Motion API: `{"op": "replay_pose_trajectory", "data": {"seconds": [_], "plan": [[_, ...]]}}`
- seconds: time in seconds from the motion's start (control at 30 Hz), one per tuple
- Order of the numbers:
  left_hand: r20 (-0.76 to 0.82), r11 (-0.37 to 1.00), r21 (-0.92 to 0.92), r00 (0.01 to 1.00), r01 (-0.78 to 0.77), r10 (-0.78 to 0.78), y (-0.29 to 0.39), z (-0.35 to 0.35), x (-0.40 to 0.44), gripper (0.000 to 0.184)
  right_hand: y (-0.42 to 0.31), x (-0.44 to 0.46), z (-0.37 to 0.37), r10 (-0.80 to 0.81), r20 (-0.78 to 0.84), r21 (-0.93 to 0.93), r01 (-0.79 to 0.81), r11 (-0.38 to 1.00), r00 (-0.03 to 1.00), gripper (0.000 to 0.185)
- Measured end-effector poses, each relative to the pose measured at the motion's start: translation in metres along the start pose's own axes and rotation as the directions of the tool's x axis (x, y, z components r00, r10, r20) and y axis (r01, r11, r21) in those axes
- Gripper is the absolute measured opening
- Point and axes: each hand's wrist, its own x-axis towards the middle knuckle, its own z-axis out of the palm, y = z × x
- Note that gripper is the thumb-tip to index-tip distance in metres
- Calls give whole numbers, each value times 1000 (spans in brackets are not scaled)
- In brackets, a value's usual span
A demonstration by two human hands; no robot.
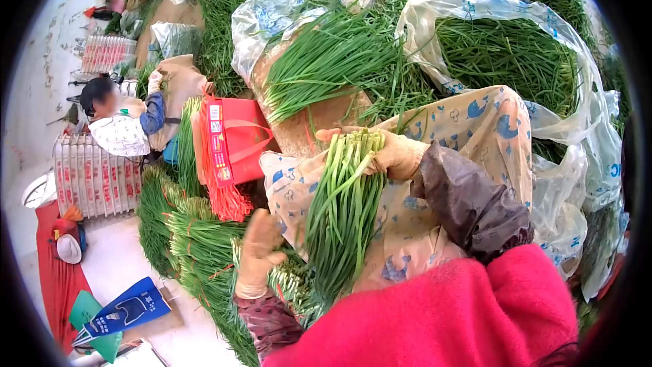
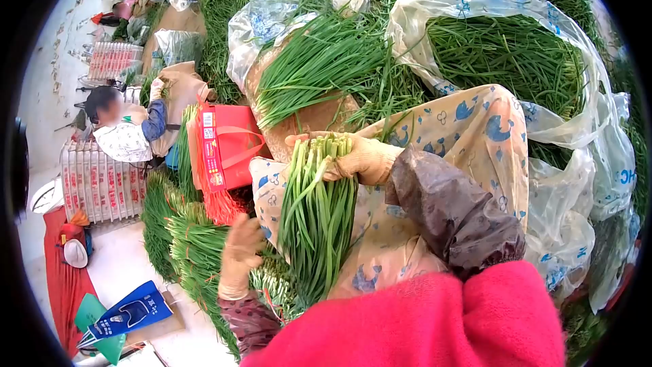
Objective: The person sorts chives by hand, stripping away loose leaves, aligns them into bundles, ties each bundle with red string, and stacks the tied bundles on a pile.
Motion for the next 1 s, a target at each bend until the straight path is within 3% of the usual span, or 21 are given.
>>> {"op": "replay_pose_trajectory", "data": {"seconds": [0.03,0.07,0.1,0.17,0.2,0.23,0.3,0.37,0.43,0.5,0.57,0.63,0.7,0.77,0.83,0.87,0.9,0.93,0.97,1.0], "plan": [[-125,995,57,988,-85,91,9,1,-1,99,-2,1,3,11,-39,16,-10,1000,999,80],[-187,979,172,973,-106,138,17,7,-2,107,-7,1,8,53,-122,-119,-68,991,991,76],[-192,980,166,972,-106,137,18,14,3,107,-5,1,9,60,-122,-120,-75,990,991,76],[135,805,490,942,-334,309,18,37,21,118,-1,5,11,49,-188,-251,-96,963,981,84],[198,730,585,935,-354,294,19,56,32,121,-5,2,27,12,-359,-259,-112,959,933,76],[261,643,669,928,-373,268,18,75,41,123,-8,-1,36,16,-356,-260,-115,959,934,76],[208,778,521,937,-350,282,-7,89,58,109,-12,-11,42,24,-428,-593,-301,747,903,81],[132,971,190,984,-143,119,-26,84,63,98,-11,-29,37,81,-486,-573,-387,722,870,86],[188,981,-156,978,118,-88,-24,87,62,72,-11,-49,40,43,-388,-329,-182,927,921,89],[370,953,-195,917,233,-149,-30,83,65,67,-9,-67,38,74,-378,-352,-217,911,923,89],[392,930,-234,903,284,-177,-36,93,64,65,-9,-78,44,80,-332,-205,-155,966,940,88],[422,856,-296,862,423,-280,-42,101,64,64,-16,-87,48,101,-357,-305,-218,927,928,89],[429,831,-344,861,436,-274,-47,112,60,62,-29,-94,63,176,-394,-75,-223,972,902,84],[481,766,-400,827,503,-292,-54,115,58,60,-43,-101,62,180,-433,-141,-263,954,883,85],[502,728,-427,810,536,-301,-58,116,55,60,-53,-96,57,38,-512,-308,-224,925,858,74],[499,734,-423,813,531,-301,-58,117,55,60,-62,-96,64,-43,-604,-423,-274,864,796,52],[496,742,-418,816,525,-298,-57,117,55,60,-74,-90,81,-118,-671,-551,-385,741,732,43],[467,752,-404,824,521,-320,-54,120,54,58,-77,-87,83,-275,-514,-809,-352,471,813,40],[467,753,-405,825,520,-319,-53,121,53,58,-78,-84,85,-362,-304,-952,-274,134,881,38],[448,752,-408,832,517,-328,-53,121,52,58,-78,-77,89,-349,-224,-962,-264,-72,910,37]]}}
